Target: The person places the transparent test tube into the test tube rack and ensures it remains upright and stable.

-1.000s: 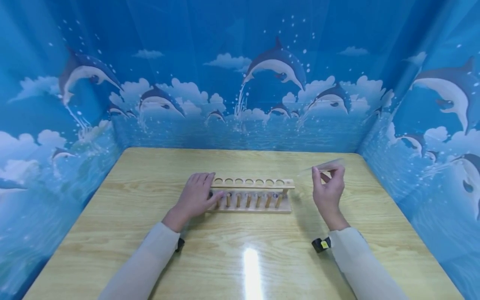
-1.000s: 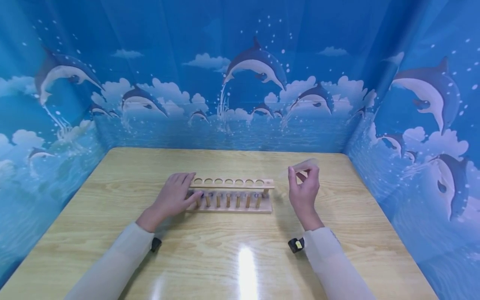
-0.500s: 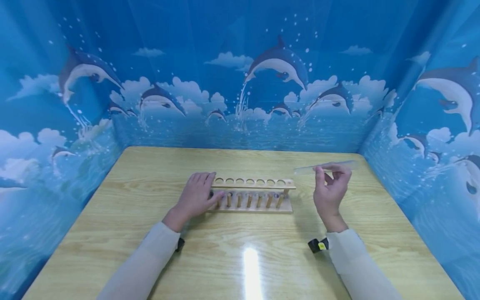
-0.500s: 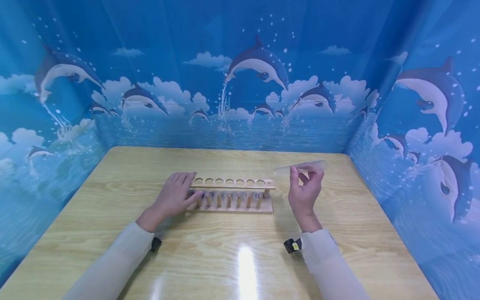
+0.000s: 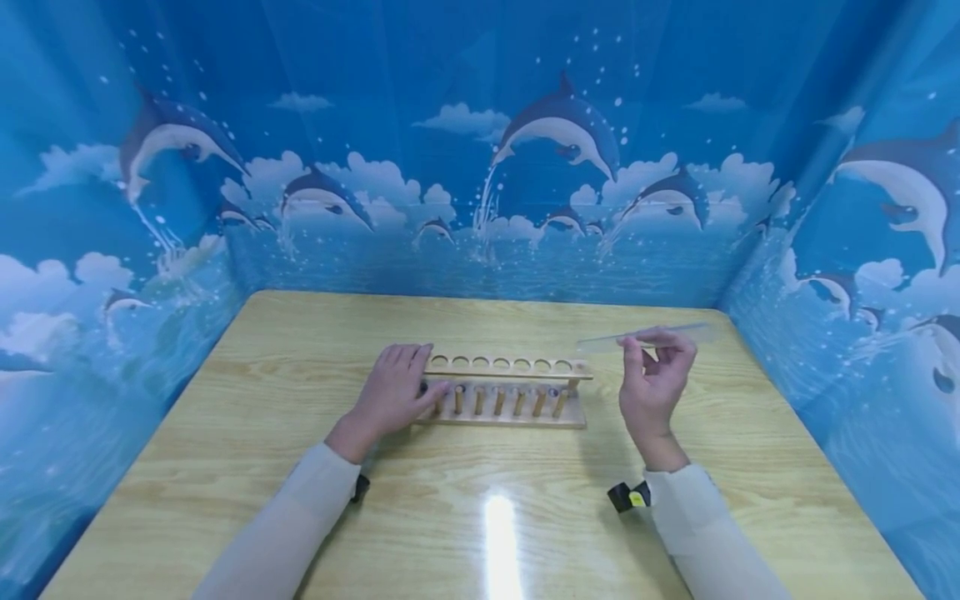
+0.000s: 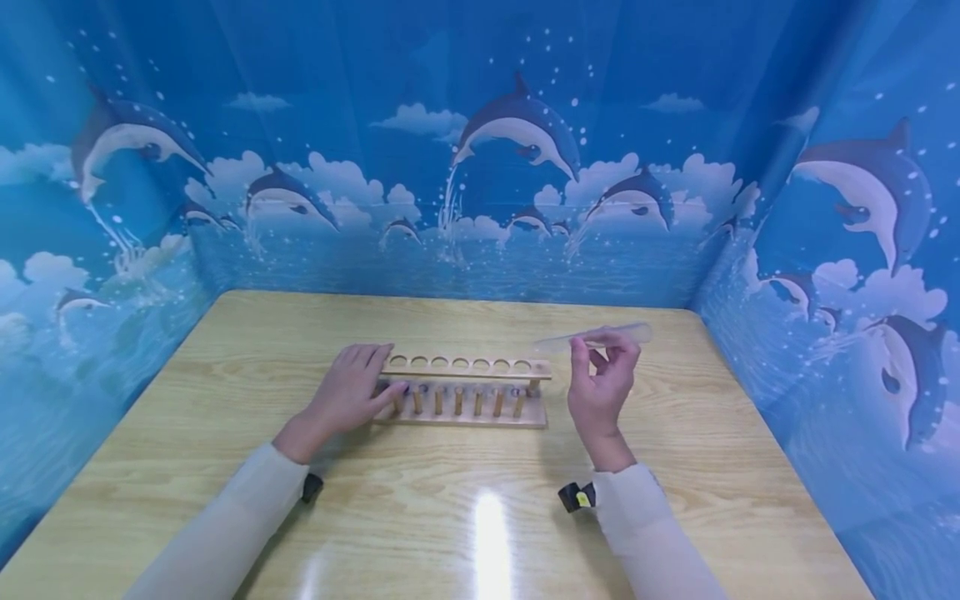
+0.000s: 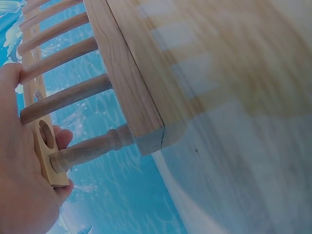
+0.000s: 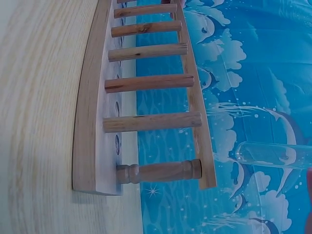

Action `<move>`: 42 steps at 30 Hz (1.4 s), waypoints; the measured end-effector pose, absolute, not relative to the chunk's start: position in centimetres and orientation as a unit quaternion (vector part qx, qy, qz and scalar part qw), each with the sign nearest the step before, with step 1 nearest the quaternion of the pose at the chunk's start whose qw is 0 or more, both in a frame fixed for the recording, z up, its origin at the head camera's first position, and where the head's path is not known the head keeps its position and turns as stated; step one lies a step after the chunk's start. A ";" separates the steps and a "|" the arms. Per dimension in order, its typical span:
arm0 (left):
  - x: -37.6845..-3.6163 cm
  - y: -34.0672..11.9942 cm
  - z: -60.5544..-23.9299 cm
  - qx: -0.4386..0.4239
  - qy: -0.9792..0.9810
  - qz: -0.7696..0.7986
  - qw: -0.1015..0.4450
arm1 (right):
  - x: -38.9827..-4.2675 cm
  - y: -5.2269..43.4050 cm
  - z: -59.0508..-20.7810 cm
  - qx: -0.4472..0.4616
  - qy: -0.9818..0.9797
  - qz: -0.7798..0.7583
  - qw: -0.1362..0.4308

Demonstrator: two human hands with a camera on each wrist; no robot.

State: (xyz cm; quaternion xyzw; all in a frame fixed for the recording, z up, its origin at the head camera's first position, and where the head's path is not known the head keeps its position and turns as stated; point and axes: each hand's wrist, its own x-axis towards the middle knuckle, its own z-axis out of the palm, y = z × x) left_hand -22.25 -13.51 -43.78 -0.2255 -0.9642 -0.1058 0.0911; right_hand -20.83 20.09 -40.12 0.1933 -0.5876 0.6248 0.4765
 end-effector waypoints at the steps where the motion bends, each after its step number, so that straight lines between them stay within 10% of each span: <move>1: -22.3 -13.5 -43.8 -0.226 -0.964 -0.105 0.092 | -20.8 20.0 -40.1 0.195 -0.590 0.623 0.475; 42: -22.3 -13.5 -43.9 -0.225 -0.965 -0.102 0.092 | -21.8 18.9 -38.6 0.194 -0.789 0.475 0.338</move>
